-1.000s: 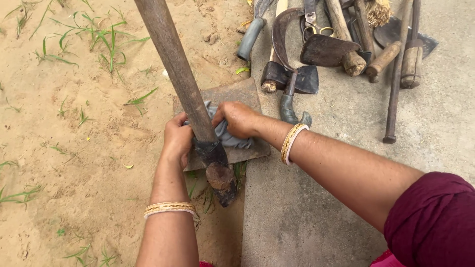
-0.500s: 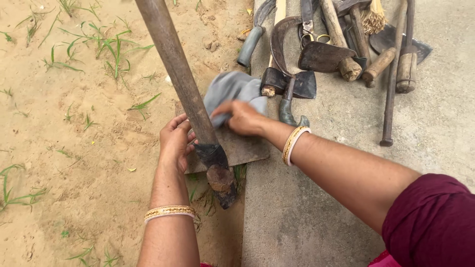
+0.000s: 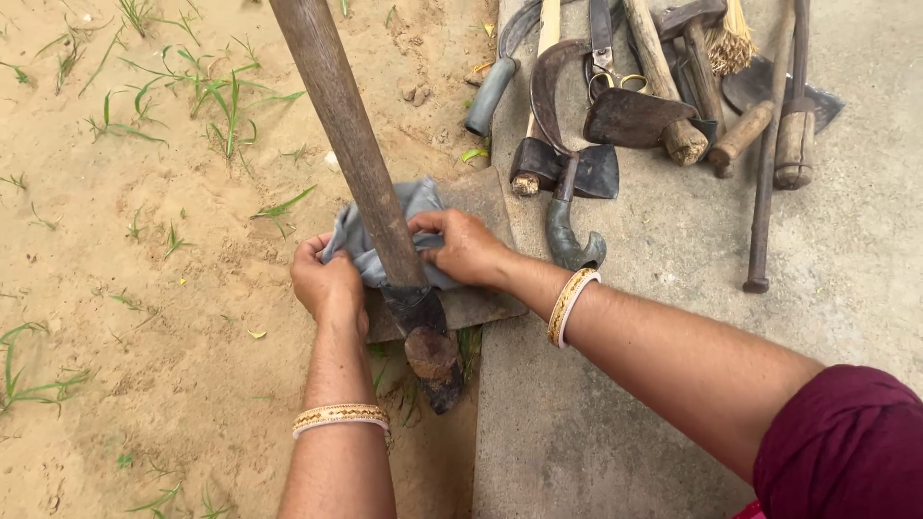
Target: The recorder uses a cloth to wipe down and clean a variety of agricultural and hand tools including a shovel, sickle, and hoe.
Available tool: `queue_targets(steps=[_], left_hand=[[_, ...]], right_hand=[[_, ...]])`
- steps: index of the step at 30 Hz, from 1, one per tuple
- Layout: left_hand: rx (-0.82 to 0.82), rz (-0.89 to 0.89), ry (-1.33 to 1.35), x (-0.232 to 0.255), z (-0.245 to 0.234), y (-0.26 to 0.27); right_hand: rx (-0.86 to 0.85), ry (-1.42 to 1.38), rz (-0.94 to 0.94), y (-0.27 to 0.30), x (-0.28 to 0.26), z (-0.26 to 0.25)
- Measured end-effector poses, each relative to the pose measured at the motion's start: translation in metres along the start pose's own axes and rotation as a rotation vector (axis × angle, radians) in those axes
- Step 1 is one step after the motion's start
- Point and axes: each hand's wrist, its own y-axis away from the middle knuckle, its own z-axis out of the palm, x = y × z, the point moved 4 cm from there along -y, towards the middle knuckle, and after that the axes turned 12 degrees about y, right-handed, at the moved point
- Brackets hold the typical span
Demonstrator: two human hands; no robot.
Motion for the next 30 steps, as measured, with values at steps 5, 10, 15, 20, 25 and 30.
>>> queue_targets(steps=[5, 10, 15, 20, 25, 30], left_hand=[[-0.041, 0.096, -0.323, 0.017, -0.001, 0.003], [-0.18, -0.088, -0.244, 0.005, 0.006, 0.005], [-0.3, -0.162, -0.538, 0.033, 0.0, 0.033], [-0.482, -0.171, -0.426, -0.025, 0.009, -0.006], [-0.458, -0.254, -0.077, -0.003, 0.01, 0.002], [0.105, 0.159, -0.423, 0.022, -0.016, -0.001]], right_hand=[[-0.091, 0.226, -0.021, 0.0, 0.022, 0.007], [-0.199, 0.398, -0.016, 0.024, 0.002, -0.009], [-0.177, 0.487, -0.017, 0.02, 0.007, -0.019], [-0.123, 0.59, 0.13, 0.025, -0.004, -0.05], [-0.053, 0.545, 0.138, 0.02, 0.003, -0.049], [-0.209, 0.58, 0.039, 0.021, 0.0, -0.023]])
